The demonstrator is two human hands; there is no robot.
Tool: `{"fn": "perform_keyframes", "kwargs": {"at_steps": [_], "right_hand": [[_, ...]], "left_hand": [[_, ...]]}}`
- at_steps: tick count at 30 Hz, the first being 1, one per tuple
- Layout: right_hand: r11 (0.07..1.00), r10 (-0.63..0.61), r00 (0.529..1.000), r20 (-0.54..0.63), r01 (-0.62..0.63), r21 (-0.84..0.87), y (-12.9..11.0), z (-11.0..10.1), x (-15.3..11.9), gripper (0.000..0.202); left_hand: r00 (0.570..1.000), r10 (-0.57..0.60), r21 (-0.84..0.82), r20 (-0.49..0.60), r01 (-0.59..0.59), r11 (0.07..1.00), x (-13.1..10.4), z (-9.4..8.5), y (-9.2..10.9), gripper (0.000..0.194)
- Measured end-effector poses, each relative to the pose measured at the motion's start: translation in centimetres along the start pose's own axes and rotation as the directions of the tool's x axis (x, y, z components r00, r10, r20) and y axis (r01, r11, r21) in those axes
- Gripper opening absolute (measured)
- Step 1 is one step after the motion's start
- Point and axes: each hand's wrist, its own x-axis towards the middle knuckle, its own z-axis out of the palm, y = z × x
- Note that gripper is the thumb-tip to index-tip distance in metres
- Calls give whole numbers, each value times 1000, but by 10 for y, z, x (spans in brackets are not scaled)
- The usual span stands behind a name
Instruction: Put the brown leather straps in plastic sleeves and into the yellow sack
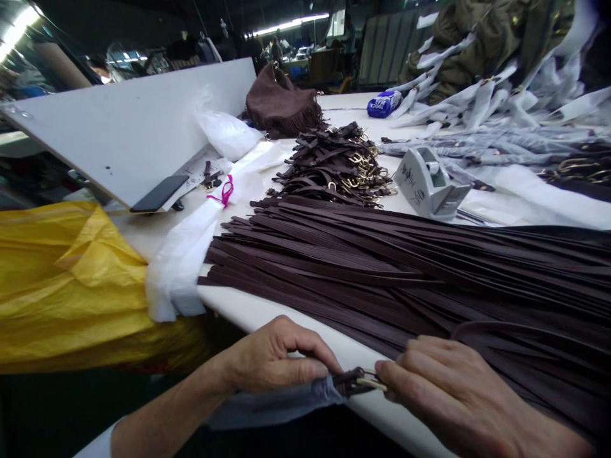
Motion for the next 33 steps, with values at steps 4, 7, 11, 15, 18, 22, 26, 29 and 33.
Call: {"fn": "perform_keyframes", "kwargs": {"at_steps": [4, 7, 11, 15, 18, 22, 26, 29, 33], "right_hand": [[992, 83, 997, 3, -83, 93, 1, 7, -7, 27], [979, 108, 990, 93, -122, 162, -2, 10, -7, 19], [962, 77, 981, 175, -119, 244, -7, 13, 2, 22], [936, 200, 972, 122, -227, 269, -7, 17, 1, 25], [886, 275, 942, 195, -326, 329, -6, 17, 2, 24], [572, 473, 804, 360, -591, 568, -5, 18, 17, 27], [297, 418, 785, 458, -594, 747, -5, 32, 33, 31], [581, 459, 812, 361, -581, 569, -3, 38, 32, 25], [614, 503, 745, 438, -664, 425, 10, 24, 18, 22]], "left_hand": [[995, 94, 128, 24, -97, 987, 0, 5, 1, 21], [989, 141, 288, 42, -147, 946, 5, 11, 2, 19], [984, 142, 350, 103, -170, 921, 15, 13, 3, 20], [998, -36, 202, -45, 44, 978, 14, 12, 11, 32], [977, -207, 418, -48, 208, 884, 9, 16, 18, 41], [973, -162, 777, -161, 227, 587, 10, 34, 11, 13], [983, 23, 868, -182, 149, 473, 16, 48, -6, 2], [975, -38, 808, -220, 204, 553, 16, 47, -12, 3], [911, -246, 576, -330, 401, 713, 10, 32, -7, 20]]}}
